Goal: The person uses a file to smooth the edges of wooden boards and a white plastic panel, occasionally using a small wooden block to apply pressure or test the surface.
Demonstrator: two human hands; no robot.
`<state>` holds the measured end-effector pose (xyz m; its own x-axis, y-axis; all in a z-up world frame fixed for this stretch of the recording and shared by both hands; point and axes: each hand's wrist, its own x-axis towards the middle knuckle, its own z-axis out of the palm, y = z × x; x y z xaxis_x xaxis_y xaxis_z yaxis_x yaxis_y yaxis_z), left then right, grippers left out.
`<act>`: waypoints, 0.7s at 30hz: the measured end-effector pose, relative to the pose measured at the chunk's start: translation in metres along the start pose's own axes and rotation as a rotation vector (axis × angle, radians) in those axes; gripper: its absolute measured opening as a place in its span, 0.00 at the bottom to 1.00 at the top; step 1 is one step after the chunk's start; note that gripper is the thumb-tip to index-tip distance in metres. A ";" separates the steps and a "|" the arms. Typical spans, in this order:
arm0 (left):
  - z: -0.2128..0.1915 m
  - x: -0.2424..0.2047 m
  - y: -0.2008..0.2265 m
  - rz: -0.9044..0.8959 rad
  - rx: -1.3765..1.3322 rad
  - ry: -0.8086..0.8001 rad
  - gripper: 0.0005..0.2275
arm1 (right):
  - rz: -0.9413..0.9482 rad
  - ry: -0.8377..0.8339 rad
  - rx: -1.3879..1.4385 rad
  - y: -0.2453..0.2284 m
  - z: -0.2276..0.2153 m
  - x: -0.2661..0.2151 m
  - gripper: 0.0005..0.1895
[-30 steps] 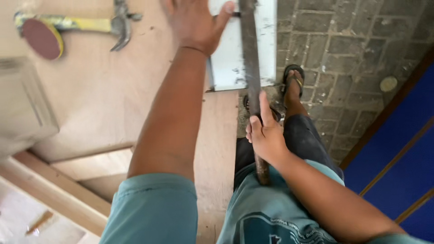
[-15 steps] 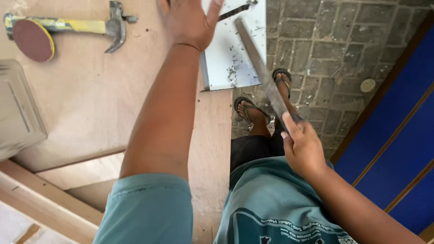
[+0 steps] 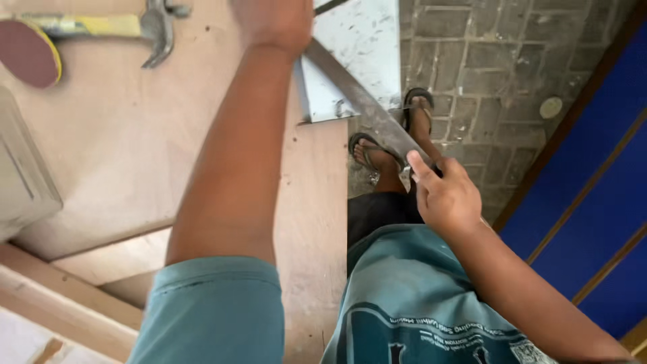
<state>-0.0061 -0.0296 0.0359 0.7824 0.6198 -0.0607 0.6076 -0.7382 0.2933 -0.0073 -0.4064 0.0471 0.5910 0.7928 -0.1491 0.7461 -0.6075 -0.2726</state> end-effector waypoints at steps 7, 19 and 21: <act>0.020 0.019 -0.004 0.038 -0.050 0.003 0.14 | 0.027 0.000 -0.041 0.000 -0.030 -0.021 0.20; 0.055 0.036 -0.069 -0.012 -0.056 -0.005 0.12 | -0.102 -0.048 0.129 -0.007 -0.032 0.028 0.28; 0.057 0.038 -0.065 -0.012 -0.062 -0.025 0.12 | -0.122 -0.039 0.215 -0.017 -0.039 0.048 0.31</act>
<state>-0.0081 0.0261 -0.0396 0.7785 0.6214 -0.0881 0.6082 -0.7122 0.3505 0.0201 -0.3602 0.0815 0.4852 0.8635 -0.1380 0.7266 -0.4859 -0.4858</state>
